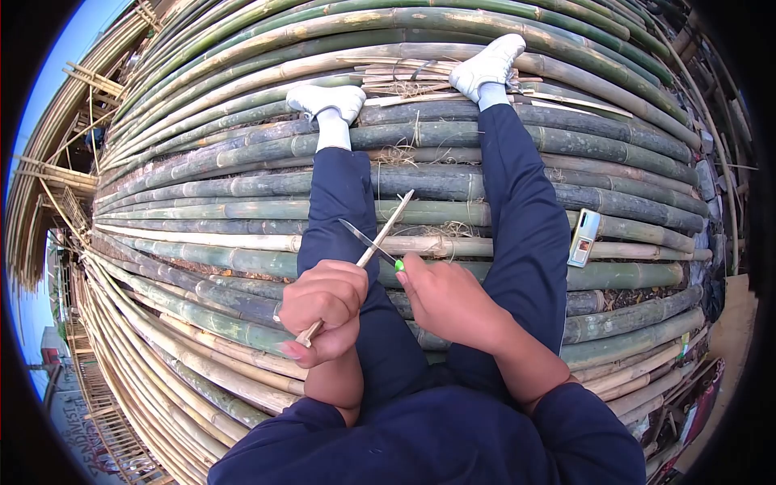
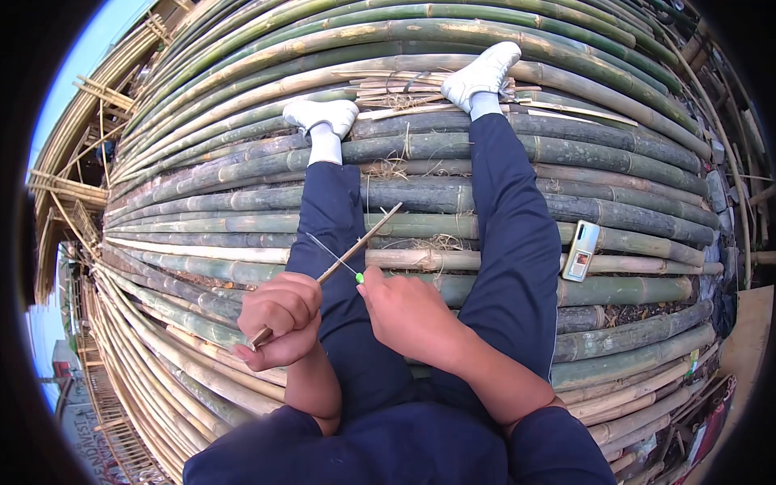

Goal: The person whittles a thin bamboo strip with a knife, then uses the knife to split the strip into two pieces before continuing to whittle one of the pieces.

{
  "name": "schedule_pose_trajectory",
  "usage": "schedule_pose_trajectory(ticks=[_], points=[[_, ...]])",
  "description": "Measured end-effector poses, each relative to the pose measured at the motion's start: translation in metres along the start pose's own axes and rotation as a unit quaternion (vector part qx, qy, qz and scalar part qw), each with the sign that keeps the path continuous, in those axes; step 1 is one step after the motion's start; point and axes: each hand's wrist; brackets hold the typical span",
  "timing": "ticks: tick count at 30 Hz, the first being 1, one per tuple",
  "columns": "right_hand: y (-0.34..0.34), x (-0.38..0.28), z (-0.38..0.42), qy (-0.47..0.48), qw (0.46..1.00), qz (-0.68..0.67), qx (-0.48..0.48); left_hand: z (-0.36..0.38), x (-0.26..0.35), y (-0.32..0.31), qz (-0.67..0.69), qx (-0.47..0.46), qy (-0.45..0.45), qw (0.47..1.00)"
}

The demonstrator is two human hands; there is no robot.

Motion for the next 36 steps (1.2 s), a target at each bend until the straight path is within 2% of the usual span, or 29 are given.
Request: schedule_pose_trajectory(ticks=[2, 4, 8, 15, 17, 20, 23, 24, 27, 29, 31, 32, 36], points=[[-0.003, 0.001, -0.001, -0.022, 1.0, 0.001, 0.011, 0.0, -0.003, -0.001, -0.013, -0.007, -0.022, 1.0], [-0.003, 0.005, -0.002, -0.017, 1.0, 0.006, 0.02, 0.003, -0.005, 0.0, -0.018, 0.005, 0.006, 1.0], [-0.002, 0.002, -0.003, -0.031, 0.998, 0.041, 0.046, 0.01, -0.015, 0.003, -0.01, 0.025, 0.005, 1.0], [-0.003, -0.021, 0.004, -0.043, 0.993, 0.106, 0.029, 0.014, -0.014, 0.002, -0.029, 0.042, 0.002, 0.999], [-0.022, -0.001, -0.008, -0.073, 0.992, 0.089, 0.06, 0.014, -0.014, 0.002, -0.029, 0.05, 0.002, 0.998], [-0.061, 0.068, -0.033, -0.088, 0.984, 0.128, 0.089, 0.016, -0.015, 0.002, -0.021, 0.042, -0.01, 0.999], [-0.072, 0.105, -0.043, -0.08, 0.983, 0.132, 0.103, 0.016, -0.015, 0.003, -0.013, 0.032, -0.009, 0.999], [-0.051, 0.076, -0.038, -0.098, 0.987, 0.099, 0.077, 0.015, -0.016, 0.003, -0.016, 0.034, -0.007, 0.999], [-0.028, 0.008, -0.019, -0.076, 0.994, 0.059, 0.048, 0.009, -0.018, 0.009, -0.02, 0.051, -0.006, 0.998], [-0.057, 0.03, -0.026, -0.077, 0.993, 0.046, 0.072, 0.01, -0.014, 0.013, -0.02, 0.061, 0.003, 0.998], [-0.082, 0.076, -0.045, -0.149, 0.981, 0.091, 0.085, 0.01, -0.015, 0.017, -0.015, 0.062, -0.007, 0.998], [-0.086, 0.092, -0.051, -0.152, 0.98, 0.091, 0.089, 0.013, -0.016, 0.019, -0.01, 0.041, 0.004, 0.999], [-0.064, 0.097, -0.062, -0.185, 0.978, 0.082, 0.043, 0.011, -0.007, 0.013, -0.023, 0.043, -0.005, 0.999]])
Point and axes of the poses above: each hand's wrist, its own z-axis away from the middle knuckle, its own y-axis out of the back of the hand, x = y × z, and after that the axes turned 7 degrees about -y, right-handed
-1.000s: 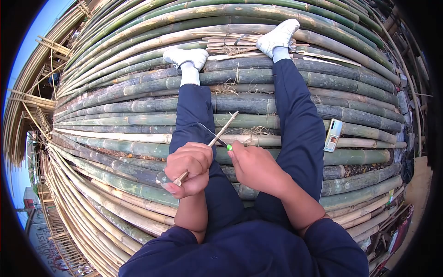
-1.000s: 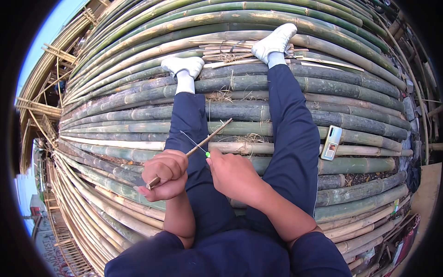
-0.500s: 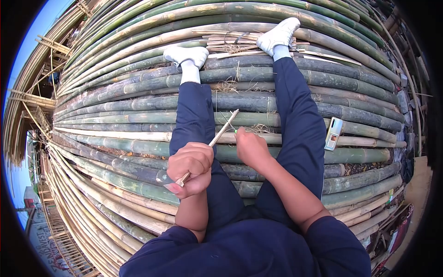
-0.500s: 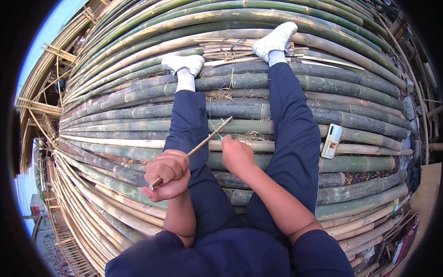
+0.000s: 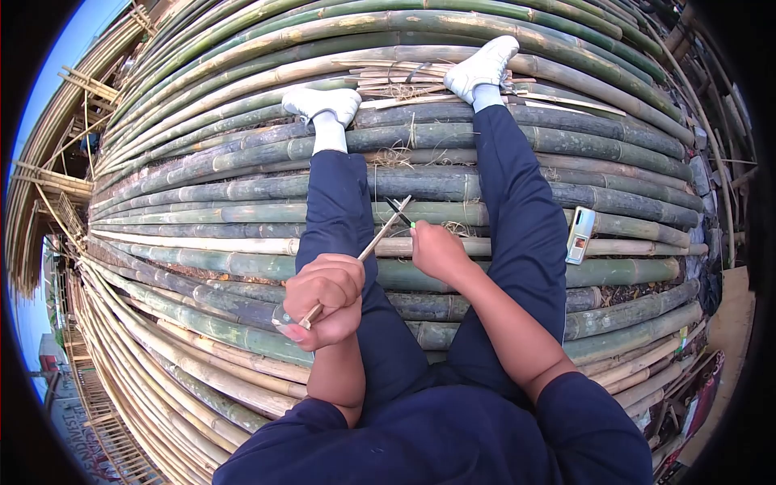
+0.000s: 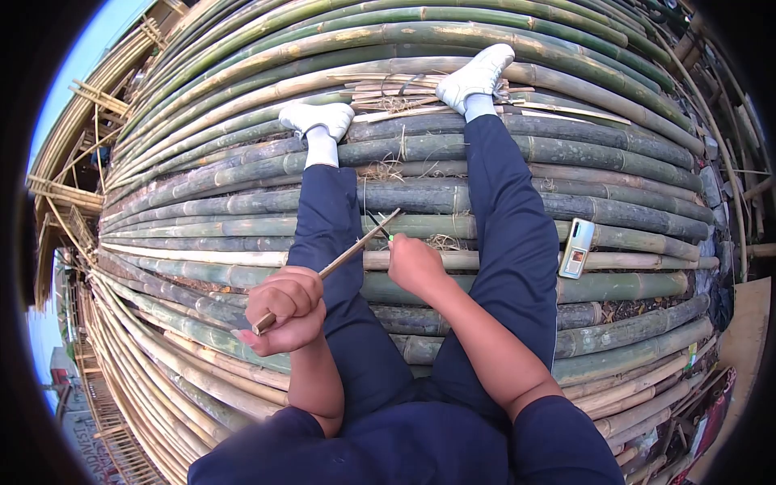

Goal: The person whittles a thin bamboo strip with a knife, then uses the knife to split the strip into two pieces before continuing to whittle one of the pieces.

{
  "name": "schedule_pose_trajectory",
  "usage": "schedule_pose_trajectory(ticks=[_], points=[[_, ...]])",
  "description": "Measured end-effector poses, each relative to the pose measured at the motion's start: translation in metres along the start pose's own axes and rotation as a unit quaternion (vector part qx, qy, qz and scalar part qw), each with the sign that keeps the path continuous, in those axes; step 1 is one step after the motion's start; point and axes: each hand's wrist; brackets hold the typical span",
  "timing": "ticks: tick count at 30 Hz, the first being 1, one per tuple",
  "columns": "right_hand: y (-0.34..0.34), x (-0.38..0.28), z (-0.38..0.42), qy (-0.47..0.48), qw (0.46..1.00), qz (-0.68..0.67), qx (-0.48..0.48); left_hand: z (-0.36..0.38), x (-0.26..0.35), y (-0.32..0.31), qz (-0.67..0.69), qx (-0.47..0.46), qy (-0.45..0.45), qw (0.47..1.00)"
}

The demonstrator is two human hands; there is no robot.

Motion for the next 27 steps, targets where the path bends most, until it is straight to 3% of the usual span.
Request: schedule_pose_trajectory(ticks=[4, 7, 12, 15, 21, 27], points=[[0.028, -0.016, 0.017, -0.022, 0.999, -0.027, 0.0, -0.011, 0.016, 0.004, 0.039, 0.04, -0.023, 0.998], [0.038, -0.021, 0.023, -0.022, 0.999, -0.042, -0.021, -0.003, 0.002, 0.005, -0.007, 0.053, -0.025, 0.998], [0.035, -0.021, 0.021, -0.022, 0.998, -0.053, -0.009, -0.006, 0.008, 0.0, -0.029, 0.031, -0.004, 0.999], [0.034, -0.016, 0.018, -0.023, 0.998, -0.055, -0.001, -0.016, 0.011, -0.007, -0.06, -0.009, 0.038, 0.997], [0.034, -0.013, 0.017, -0.027, 0.998, -0.052, -0.006, -0.017, 0.018, 0.006, 0.053, -0.165, 0.101, 0.98], [0.029, -0.008, 0.015, -0.03, 0.997, -0.065, 0.006, -0.022, 0.014, 0.004, 0.062, -0.157, 0.118, 0.979]])
Point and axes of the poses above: each hand's wrist, its own z-axis away from the middle knuckle, its own y-axis out of the back of the hand, x = y × z, and after that the axes turned 7 degrees about -y, right-handed
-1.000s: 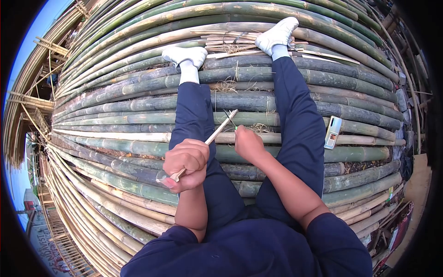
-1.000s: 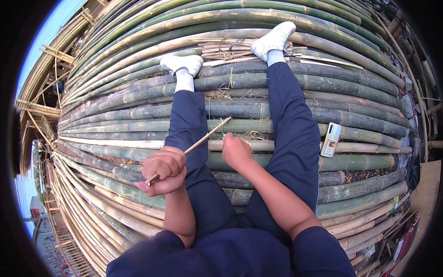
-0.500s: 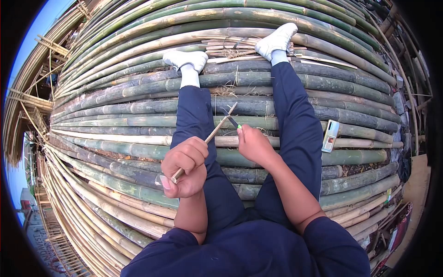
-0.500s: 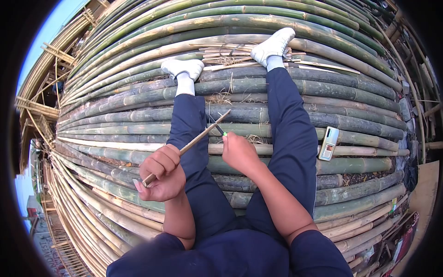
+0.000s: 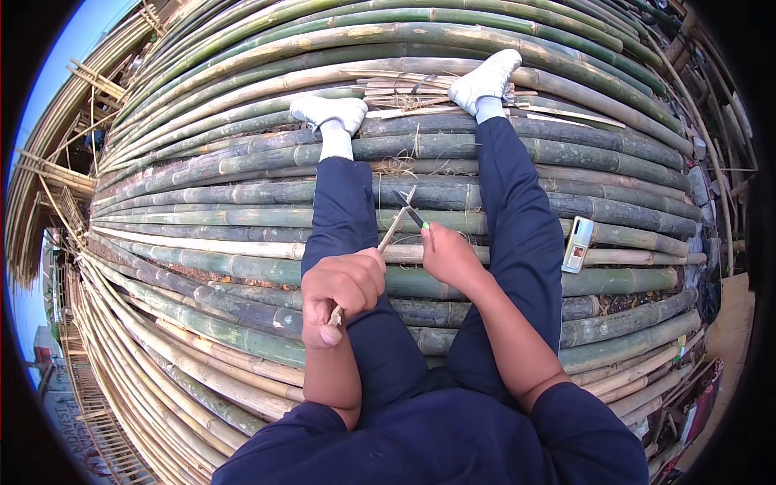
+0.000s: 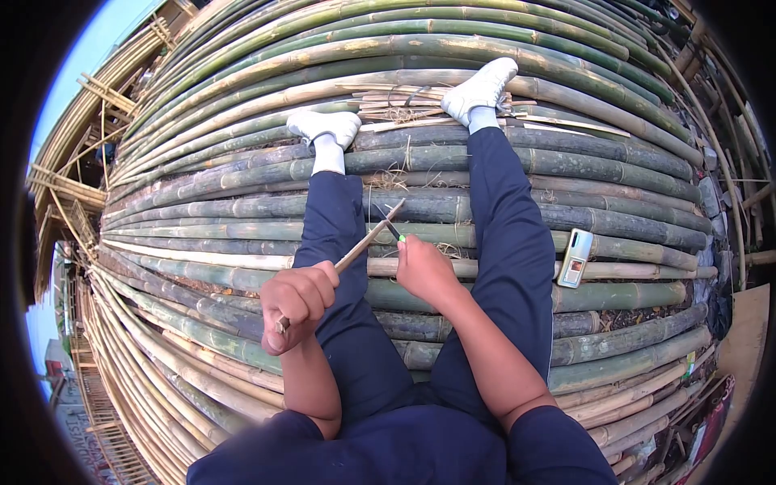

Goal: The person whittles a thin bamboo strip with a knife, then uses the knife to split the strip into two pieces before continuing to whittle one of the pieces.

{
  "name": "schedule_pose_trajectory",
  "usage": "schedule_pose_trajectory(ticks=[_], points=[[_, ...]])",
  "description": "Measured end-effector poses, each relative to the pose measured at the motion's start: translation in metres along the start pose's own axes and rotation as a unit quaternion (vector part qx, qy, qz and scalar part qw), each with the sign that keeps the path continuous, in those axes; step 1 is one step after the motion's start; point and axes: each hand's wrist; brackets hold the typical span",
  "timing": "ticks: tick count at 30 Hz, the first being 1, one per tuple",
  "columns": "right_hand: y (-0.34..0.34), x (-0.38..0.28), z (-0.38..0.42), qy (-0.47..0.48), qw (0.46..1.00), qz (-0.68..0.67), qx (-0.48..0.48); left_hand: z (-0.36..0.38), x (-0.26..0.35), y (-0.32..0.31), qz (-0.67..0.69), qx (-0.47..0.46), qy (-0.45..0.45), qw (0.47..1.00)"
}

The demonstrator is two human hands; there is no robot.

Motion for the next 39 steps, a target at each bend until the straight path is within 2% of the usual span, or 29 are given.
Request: schedule_pose_trajectory(ticks=[2, 5, 8, 10, 14, 17, 19, 22, 39], points=[[-0.001, 0.001, -0.001, -0.001, 1.0, -0.011, 0.008, -0.002, 0.002, 0.0, 0.0, -0.01, -0.002, 1.0], [-0.002, 0.002, -0.002, -0.002, 1.0, -0.005, -0.001, 0.0, 0.006, -0.002, -0.003, 0.024, 0.028, 0.999], [-0.002, 0.002, -0.002, -0.003, 1.0, -0.001, -0.007, 0.001, 0.005, -0.003, 0.026, 0.069, 0.008, 0.997], [-0.001, 0.0, -0.001, -0.003, 1.0, 0.004, -0.008, 0.001, 0.005, -0.003, 0.004, 0.126, -0.005, 0.992], [0.003, -0.01, 0.006, 0.002, 1.0, 0.001, 0.001, 0.002, 0.005, -0.002, -0.023, 0.165, -0.038, 0.985], [0.029, -0.047, 0.036, 0.051, 0.998, -0.018, 0.018, 0.003, 0.002, -0.005, -0.023, 0.169, -0.056, 0.984], [0.038, -0.068, 0.055, 0.146, 0.989, 0.004, 0.035, 0.004, -0.001, -0.007, -0.017, 0.164, -0.067, 0.984], [0.031, -0.078, 0.064, 0.178, 0.983, 0.029, 0.042, 0.003, -0.003, -0.012, -0.013, 0.161, -0.079, 0.984], [0.006, -0.083, 0.049, 0.22, 0.96, 0.117, 0.124, 0.012, 0.002, 0.004, -0.018, 0.215, -0.083, 0.973]])
Point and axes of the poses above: each hand's wrist, its own z-axis away from the middle knuckle, its own y-axis out of the back of the hand, x = y × z, and after that the axes turned 7 degrees about -y, right-handed
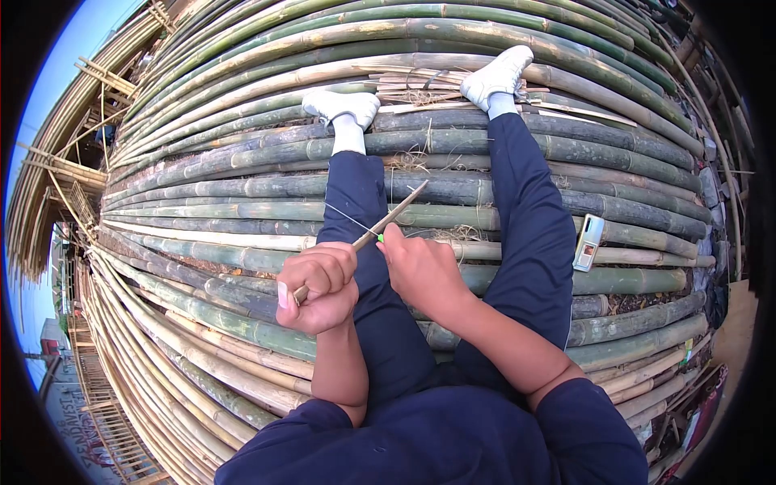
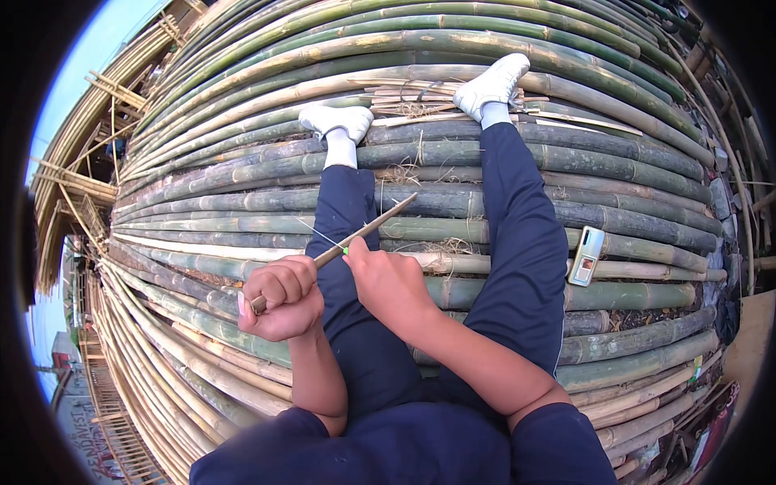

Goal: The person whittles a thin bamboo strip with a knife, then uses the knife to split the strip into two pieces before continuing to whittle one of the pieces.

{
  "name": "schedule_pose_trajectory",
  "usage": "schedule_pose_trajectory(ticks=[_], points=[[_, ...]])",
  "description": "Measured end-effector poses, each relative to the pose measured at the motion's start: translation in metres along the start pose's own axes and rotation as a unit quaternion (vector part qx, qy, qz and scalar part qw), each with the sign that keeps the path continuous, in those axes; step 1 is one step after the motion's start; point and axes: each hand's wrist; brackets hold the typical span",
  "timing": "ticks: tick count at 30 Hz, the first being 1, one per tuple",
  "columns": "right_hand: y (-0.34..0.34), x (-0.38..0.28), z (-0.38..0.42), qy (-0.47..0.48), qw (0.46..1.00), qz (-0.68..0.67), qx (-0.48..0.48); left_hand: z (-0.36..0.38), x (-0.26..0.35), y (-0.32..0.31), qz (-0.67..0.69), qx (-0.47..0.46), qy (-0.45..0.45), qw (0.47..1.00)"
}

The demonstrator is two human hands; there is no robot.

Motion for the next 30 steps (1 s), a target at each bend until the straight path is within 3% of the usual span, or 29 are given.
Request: schedule_pose_trajectory(ticks=[9, 11, 14, 17, 21, 25, 30], points=[[0.036, -0.018, 0.02, 0.032, 0.987, 0.142, -0.06, 0.008, -0.002, -0.018, 0.0, -0.077, -0.015, 0.997], [0.022, -0.001, 0.013, 0.029, 0.99, 0.131, -0.049, 0.009, -0.002, -0.019, 0.0, -0.075, -0.013, 0.997], [-0.03, 0.055, -0.005, -0.052, 0.991, 0.082, -0.087, 0.011, -0.004, -0.02, 0.01, -0.071, -0.019, 0.997], [-0.03, 0.073, -0.004, -0.057, 0.99, 0.064, -0.116, 0.009, -0.002, -0.016, 0.019, -0.055, -0.023, 0.998], [0.032, -0.002, 0.012, -0.049, 0.987, -0.035, -0.147, 0.013, -0.029, 0.001, -0.009, -0.059, -0.001, 0.998], [-0.031, 0.051, -0.004, -0.096, 0.99, 0.0, -0.099, 0.017, -0.032, 0.004, -0.018, -0.041, -0.004, 0.999], [-0.015, 0.049, -0.001, -0.11, 0.986, -0.054, -0.116, -0.001, -0.003, -0.002, -0.016, -0.027, -0.006, 0.999]])
Point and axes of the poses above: each hand's wrist, its own z-axis away from the middle knuckle, its own y-axis out of the back of the hand, x = y × z, and after that the axes turned 7 degrees about -y, right-handed
